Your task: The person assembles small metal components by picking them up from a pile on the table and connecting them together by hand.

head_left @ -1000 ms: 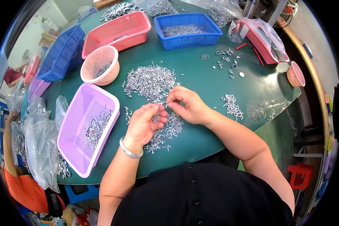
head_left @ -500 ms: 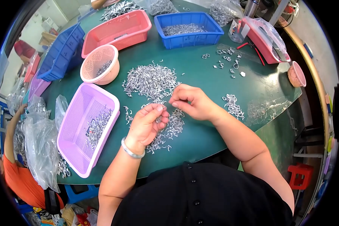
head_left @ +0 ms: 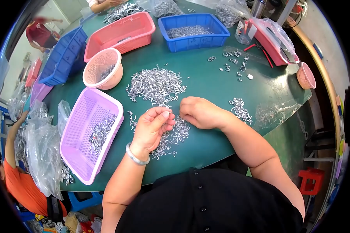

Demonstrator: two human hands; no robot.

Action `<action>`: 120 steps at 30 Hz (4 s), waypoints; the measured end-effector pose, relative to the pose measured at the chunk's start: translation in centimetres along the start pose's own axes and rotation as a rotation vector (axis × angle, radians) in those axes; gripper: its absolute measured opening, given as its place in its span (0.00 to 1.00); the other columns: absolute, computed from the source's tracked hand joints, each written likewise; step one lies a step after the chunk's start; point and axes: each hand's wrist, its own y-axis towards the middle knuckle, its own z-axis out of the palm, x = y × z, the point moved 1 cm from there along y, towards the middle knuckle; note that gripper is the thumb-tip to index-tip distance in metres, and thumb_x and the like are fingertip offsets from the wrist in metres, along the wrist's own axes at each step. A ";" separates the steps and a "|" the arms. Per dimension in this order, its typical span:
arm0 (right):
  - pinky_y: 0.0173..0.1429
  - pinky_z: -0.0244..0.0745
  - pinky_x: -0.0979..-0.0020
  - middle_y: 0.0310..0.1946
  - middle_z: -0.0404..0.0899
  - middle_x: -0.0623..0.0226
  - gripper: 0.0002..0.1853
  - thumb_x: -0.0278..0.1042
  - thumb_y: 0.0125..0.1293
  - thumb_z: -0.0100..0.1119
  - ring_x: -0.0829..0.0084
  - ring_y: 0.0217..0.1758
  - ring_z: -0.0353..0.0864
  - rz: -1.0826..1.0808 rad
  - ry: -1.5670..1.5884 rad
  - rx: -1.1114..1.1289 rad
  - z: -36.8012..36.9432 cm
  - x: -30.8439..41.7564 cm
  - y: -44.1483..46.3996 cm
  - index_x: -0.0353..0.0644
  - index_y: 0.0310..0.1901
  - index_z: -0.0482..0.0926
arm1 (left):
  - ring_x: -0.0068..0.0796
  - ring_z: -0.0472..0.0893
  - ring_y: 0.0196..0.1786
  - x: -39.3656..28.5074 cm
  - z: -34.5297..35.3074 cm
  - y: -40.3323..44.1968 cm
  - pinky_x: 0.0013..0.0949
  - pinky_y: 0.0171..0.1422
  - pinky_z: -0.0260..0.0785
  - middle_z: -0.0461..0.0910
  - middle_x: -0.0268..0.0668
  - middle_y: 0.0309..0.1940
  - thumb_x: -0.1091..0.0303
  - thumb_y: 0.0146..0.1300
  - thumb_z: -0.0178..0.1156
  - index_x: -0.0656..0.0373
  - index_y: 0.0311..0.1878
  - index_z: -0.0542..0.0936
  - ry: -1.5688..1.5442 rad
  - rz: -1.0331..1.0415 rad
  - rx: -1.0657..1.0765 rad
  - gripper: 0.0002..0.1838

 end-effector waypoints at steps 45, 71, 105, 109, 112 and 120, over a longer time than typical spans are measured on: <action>0.37 0.72 0.73 0.28 0.74 0.66 0.08 0.20 0.54 0.57 0.72 0.31 0.76 0.026 0.456 -0.293 0.1 1.9 0.5 0.37 0.35 0.72 | 0.23 0.75 0.29 -0.1 0.6 -0.4 0.23 0.30 0.67 0.76 0.37 0.30 0.70 0.62 0.51 0.63 0.37 0.75 -0.009 -0.128 -0.024 0.07; 0.41 0.72 0.66 0.29 0.75 0.62 0.09 0.19 0.47 0.58 0.60 0.36 0.75 0.076 -0.033 -0.090 -4.9 -0.4 -2.8 0.37 0.33 0.77 | 0.24 0.74 0.29 -0.7 0.2 -0.5 0.22 0.31 0.67 0.75 0.37 0.29 0.71 0.62 0.52 0.64 0.37 0.75 -0.021 -0.088 -0.044 0.06; 0.40 0.70 0.67 0.32 0.73 0.65 0.03 0.24 0.50 0.58 0.64 0.37 0.73 0.034 -0.059 -0.173 0.6 -0.3 -1.2 0.40 0.29 0.76 | 0.24 0.75 0.30 -0.4 -0.1 -0.2 0.22 0.32 0.69 0.75 0.37 0.30 0.70 0.62 0.51 0.63 0.38 0.74 -0.024 -0.091 -0.017 0.07; 0.40 0.70 0.67 0.32 0.73 0.66 0.03 0.25 0.50 0.58 0.64 0.36 0.73 0.060 -0.045 -0.147 0.6 -0.3 -1.0 0.40 0.28 0.76 | 0.24 0.75 0.30 -0.3 -0.1 -0.2 0.22 0.32 0.70 0.75 0.37 0.30 0.70 0.62 0.51 0.64 0.39 0.74 -0.011 -0.088 -0.022 0.07; 0.37 0.69 0.70 0.31 0.72 0.67 0.02 0.25 0.51 0.56 0.68 0.32 0.73 0.198 0.261 -0.154 0.2 -0.1 -1.1 0.40 0.29 0.75 | 0.24 0.76 0.30 -0.2 -0.1 -0.3 0.22 0.32 0.70 0.76 0.37 0.30 0.70 0.62 0.51 0.64 0.39 0.75 -0.008 -0.090 -0.017 0.07; 0.36 0.67 0.79 0.25 0.73 0.74 0.03 0.25 0.56 0.57 0.86 0.31 0.70 0.357 0.869 -0.149 0.2 0.2 -0.9 0.38 0.32 0.74 | 0.24 0.75 0.30 0.0 0.2 -0.4 0.22 0.31 0.69 0.76 0.37 0.30 0.70 0.62 0.52 0.64 0.38 0.75 -0.006 -0.115 0.004 0.07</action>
